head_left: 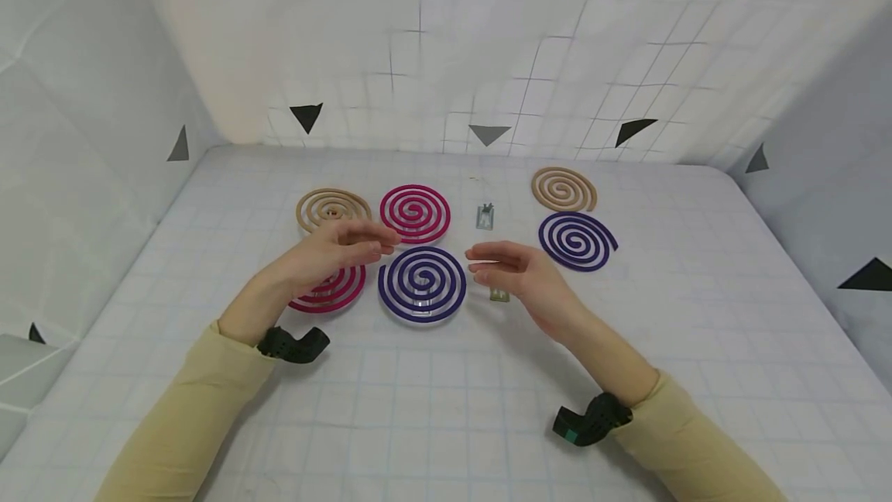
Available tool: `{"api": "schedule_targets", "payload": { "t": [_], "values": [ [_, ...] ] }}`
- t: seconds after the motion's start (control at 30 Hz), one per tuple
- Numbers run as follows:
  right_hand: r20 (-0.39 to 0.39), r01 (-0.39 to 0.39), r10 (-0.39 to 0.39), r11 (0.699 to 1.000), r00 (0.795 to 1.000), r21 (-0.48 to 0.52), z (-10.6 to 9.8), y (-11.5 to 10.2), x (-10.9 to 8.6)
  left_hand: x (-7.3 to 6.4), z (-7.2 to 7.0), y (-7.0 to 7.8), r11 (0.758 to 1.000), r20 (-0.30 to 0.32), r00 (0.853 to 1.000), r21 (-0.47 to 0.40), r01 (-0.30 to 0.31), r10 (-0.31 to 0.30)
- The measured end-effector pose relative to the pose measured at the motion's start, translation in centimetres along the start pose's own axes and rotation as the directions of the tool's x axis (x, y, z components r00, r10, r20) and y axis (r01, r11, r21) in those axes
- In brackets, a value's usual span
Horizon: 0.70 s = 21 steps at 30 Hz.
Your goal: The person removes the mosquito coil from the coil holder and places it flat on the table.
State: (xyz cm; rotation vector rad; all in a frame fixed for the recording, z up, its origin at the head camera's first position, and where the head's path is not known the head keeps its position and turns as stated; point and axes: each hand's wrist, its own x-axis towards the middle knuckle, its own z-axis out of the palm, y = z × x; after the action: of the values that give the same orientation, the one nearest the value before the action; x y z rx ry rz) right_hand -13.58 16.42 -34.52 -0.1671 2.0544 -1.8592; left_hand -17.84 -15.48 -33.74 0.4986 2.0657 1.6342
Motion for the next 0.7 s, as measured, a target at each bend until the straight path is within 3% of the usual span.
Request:
{"api": "schedule_targets", "payload": {
  "t": [0.33,0.7],
  "values": [
    [0.005,0.012,-0.012,0.999,1.0,-0.033,0.39,0.46,-0.06,0.03,0.49,0.17,0.986,-0.009,0.999,0.161,0.035,-0.034],
    [0.04,-0.019,0.022,0.998,0.999,-0.062,0.81,0.87,-0.01,-0.04,0.94,0.12,0.993,0.023,0.999,0.109,0.036,-0.039]
  ]
}}
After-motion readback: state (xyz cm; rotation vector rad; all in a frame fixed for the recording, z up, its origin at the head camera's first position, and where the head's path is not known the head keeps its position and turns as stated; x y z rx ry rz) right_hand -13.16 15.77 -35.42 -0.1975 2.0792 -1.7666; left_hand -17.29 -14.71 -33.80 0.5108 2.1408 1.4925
